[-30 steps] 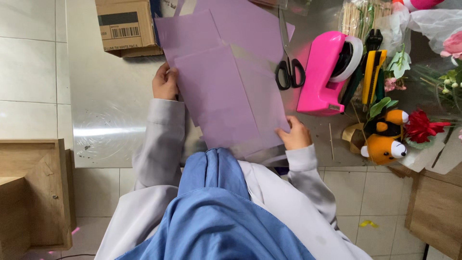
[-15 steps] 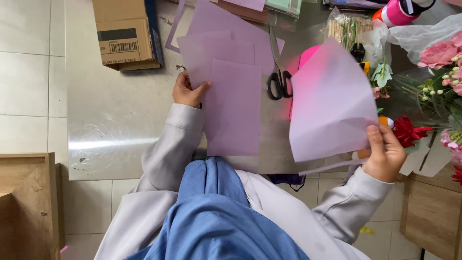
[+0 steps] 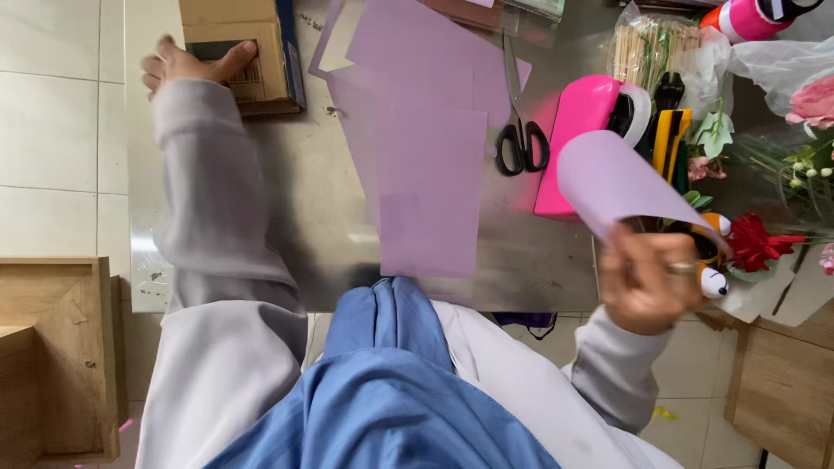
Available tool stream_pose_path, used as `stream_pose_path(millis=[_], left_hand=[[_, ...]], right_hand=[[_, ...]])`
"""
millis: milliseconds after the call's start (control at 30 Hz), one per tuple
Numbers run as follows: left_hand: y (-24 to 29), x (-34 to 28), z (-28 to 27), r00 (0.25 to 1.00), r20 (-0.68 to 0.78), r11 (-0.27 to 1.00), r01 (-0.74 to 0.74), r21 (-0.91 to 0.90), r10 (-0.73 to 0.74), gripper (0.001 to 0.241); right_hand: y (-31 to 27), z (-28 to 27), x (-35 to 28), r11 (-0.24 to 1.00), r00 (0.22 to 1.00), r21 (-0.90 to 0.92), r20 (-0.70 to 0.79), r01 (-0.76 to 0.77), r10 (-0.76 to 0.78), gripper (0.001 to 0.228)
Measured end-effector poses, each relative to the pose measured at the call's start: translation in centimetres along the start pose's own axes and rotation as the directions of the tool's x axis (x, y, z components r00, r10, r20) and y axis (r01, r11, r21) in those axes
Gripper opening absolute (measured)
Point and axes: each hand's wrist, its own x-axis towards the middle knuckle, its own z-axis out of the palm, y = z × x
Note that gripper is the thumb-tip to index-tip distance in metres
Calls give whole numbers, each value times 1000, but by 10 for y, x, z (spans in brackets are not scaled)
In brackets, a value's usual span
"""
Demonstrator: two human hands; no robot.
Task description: The person wraps a floral bouquet by hand. The person folds several sheets of purple decorative paper around the base of the bouquet, securing them with tape. The person also rolls a sheet of the same paper into a cylinder and tapes it to the bottom of the bouquet.
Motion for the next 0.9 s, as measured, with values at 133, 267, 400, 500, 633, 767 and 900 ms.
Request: stream_pose_path(millis=[133,267,400,500,633,767,900], left_hand=[[-9,13,-33,948,295,983,-151,100,116,113],[-6,6,-37,883,401,943,-120,-310,244,78],[10,3,-39,877,470,991,-54,-122,106,82],[6,-6,-36,870,464,974,-73,-213,166,82],[0,-27,-30,845,485,886,29,-463,226,74],[7,-48,-38,840,486,824,89,-560,240,56],[-5,-51,-35,827,418,737,7,-676,376,50]], right_hand=[[-36,58,-1,949,879,-116,422,294,-221,29],[-34,120,-68,959,684,-38,709,282,-173,28],[-35,127,-80,984,419,176,896,-38,-144,60],[-35,113,-21,990,240,-41,968,-136,73,60],[21,159,-37,969,663,-194,708,-151,244,58],[45,193,-58,896,720,-407,566,-179,401,100],[49,198,-62,819,574,-365,587,-442,571,109]])
